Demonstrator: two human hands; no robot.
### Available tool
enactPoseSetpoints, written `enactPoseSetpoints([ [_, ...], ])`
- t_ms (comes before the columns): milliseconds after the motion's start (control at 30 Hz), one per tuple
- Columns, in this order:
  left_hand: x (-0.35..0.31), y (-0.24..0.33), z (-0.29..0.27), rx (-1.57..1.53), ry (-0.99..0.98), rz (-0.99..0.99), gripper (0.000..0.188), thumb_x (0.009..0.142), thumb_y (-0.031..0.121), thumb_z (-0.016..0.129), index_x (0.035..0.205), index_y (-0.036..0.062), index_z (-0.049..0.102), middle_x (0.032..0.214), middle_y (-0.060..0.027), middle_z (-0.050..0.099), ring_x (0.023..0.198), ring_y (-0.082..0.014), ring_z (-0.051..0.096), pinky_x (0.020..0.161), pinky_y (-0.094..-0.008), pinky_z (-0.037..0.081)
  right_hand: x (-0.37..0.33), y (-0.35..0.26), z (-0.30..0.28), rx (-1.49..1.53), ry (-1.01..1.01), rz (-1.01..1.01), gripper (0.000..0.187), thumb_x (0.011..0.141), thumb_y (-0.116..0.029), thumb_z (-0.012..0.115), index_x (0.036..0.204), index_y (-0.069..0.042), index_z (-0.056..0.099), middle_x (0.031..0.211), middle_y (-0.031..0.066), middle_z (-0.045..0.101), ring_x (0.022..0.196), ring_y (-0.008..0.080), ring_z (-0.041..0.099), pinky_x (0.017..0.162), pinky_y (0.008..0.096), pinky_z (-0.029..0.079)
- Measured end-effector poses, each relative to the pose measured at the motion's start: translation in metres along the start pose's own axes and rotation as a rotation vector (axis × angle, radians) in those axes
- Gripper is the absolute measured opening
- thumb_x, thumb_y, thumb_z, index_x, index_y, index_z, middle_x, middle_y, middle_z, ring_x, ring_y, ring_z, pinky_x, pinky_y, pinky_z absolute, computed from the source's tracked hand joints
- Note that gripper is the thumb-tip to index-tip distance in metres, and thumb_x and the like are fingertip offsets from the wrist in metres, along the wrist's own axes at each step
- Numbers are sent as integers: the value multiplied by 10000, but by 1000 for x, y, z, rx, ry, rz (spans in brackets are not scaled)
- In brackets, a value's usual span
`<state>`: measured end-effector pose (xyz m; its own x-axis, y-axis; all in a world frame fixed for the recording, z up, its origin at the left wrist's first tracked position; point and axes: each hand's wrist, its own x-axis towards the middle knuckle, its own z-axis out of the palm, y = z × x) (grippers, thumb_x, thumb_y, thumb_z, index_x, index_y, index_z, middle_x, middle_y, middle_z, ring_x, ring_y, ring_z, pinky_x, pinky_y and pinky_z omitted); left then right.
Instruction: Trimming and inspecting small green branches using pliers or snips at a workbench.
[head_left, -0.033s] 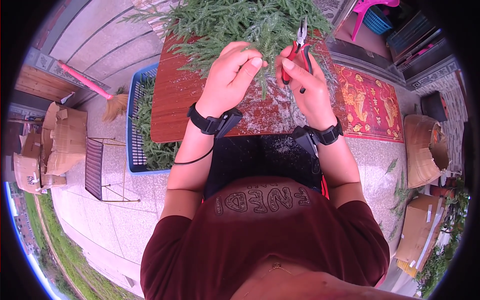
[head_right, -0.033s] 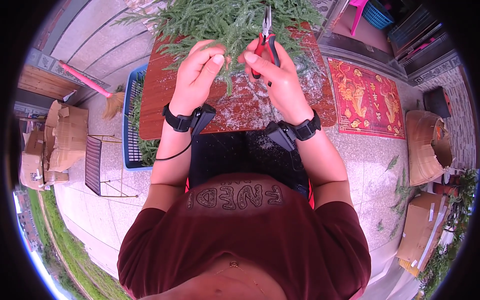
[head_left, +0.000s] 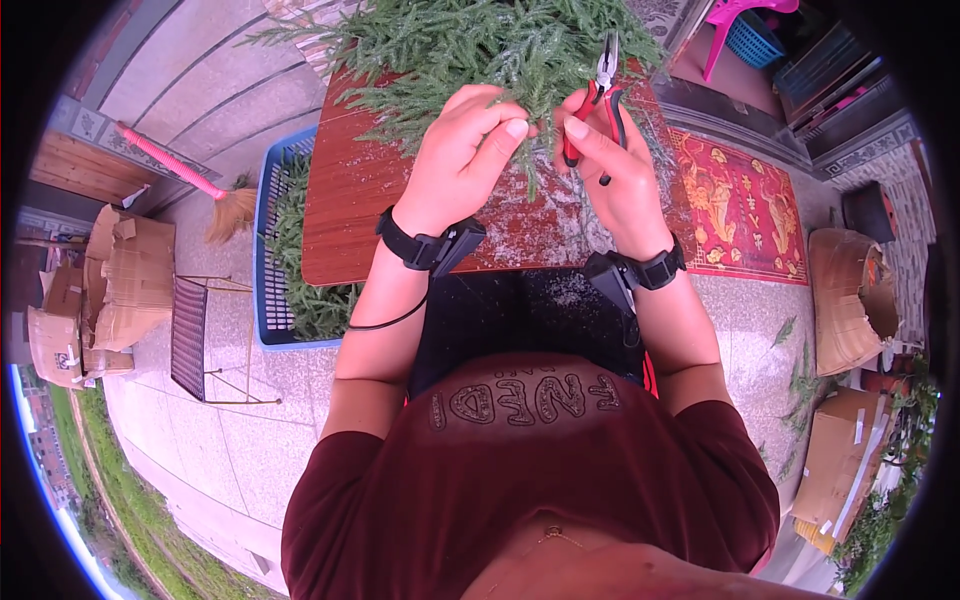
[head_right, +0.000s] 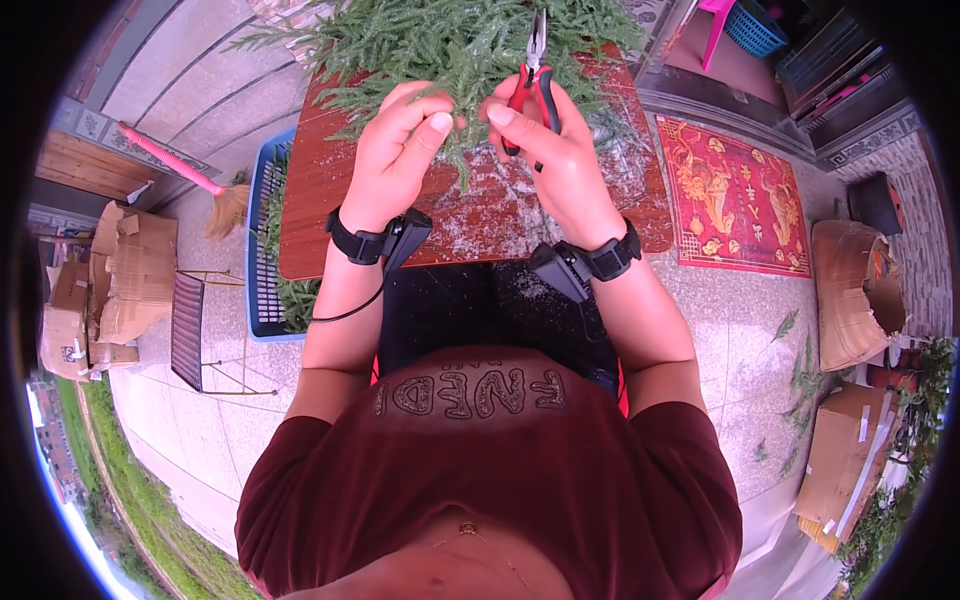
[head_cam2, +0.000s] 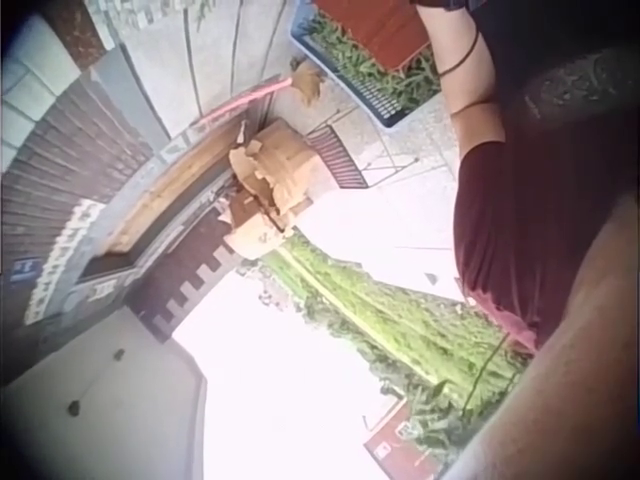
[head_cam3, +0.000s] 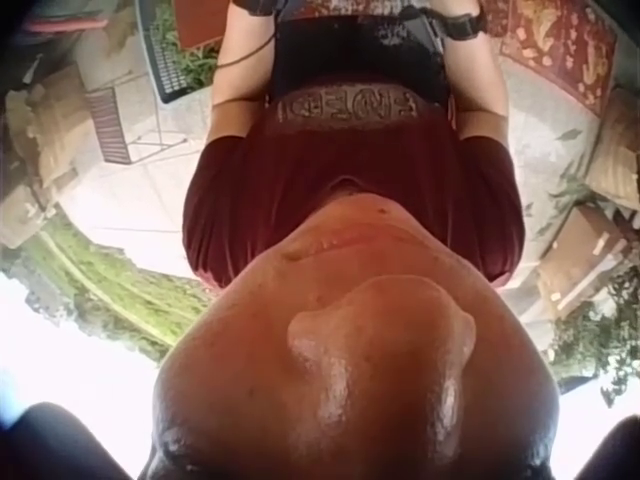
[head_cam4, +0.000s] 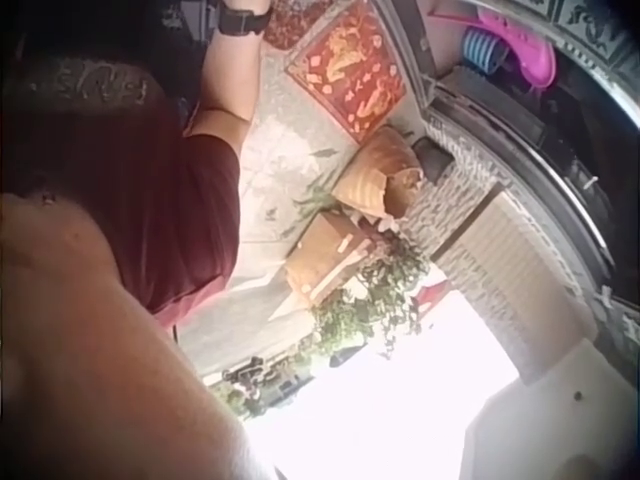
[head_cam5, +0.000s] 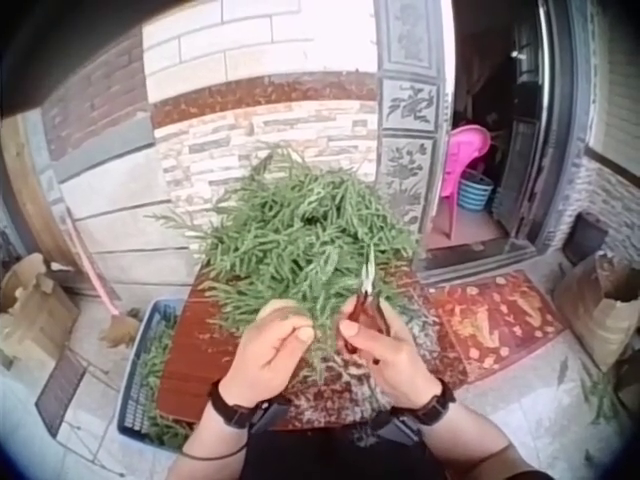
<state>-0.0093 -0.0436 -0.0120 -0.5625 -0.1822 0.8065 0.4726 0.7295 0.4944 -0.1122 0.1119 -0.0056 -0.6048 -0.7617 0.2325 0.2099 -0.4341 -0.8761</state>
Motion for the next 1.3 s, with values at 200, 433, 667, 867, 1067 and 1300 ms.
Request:
enactPoseSetpoints([
  [200, -2, 8, 2, 35, -164, -99, 179, 910, 182, 610, 862, 12, 633, 854, -111, 611, 851, -277, 583, 756, -356, 473, 0, -1, -8, 288, -10, 32, 235, 873, -30, 611, 1104, -44, 568, 965, 54, 610, 848, 182, 587, 721, 330, 466],
  [433, -4, 10, 14, 95, -78, -66, 144, 874, 160, 647, 861, 17, 638, 842, -118, 626, 818, -286, 604, 741, -356, 482, 0, 14, -6, 208, 37, -8, 246, 861, 7, 619, 1094, -62, 579, 972, 36, 614, 869, 169, 592, 736, 329, 471],
  [667, -5, -4, 17, 183, 17, 23, 126, 817, 146, 677, 814, 28, 632, 760, -97, 624, 800, -292, 608, 714, -382, 483, 3, 17, 1, 206, 73, -98, 246, 866, 35, 603, 1087, -72, 585, 976, 25, 614, 886, 159, 582, 754, 328, 451],
  [867, -11, -5, 12, 224, 61, 25, 116, 795, 155, 685, 775, 47, 649, 727, -78, 625, 800, -279, 614, 695, -376, 479, 3, 23, -2, 237, 122, -61, 252, 875, 24, 604, 1103, -81, 585, 996, 13, 618, 919, 150, 574, 793, 326, 435],
  [1067, 6, -11, -50, 388, 264, -74, 138, 809, 206, 696, 788, 70, 701, 701, -79, 636, 725, -283, 609, 659, -371, 483, 1, 5, -2, -277, 7, 36, 249, 907, -82, 608, 1154, -67, 577, 1014, 20, 623, 926, 134, 570, 781, 305, 434],
  [1300, -58, -55, -218, 834, 707, -837, 321, 775, 360, 717, 869, 53, 738, 738, -123, 706, 737, -270, 694, 730, -351, 523, 4, 18, 4, -1270, -335, 166, 539, 833, -332, 707, 1244, -34, 528, 1019, 121, 619, 956, 230, 572, 825, 344, 449],
])
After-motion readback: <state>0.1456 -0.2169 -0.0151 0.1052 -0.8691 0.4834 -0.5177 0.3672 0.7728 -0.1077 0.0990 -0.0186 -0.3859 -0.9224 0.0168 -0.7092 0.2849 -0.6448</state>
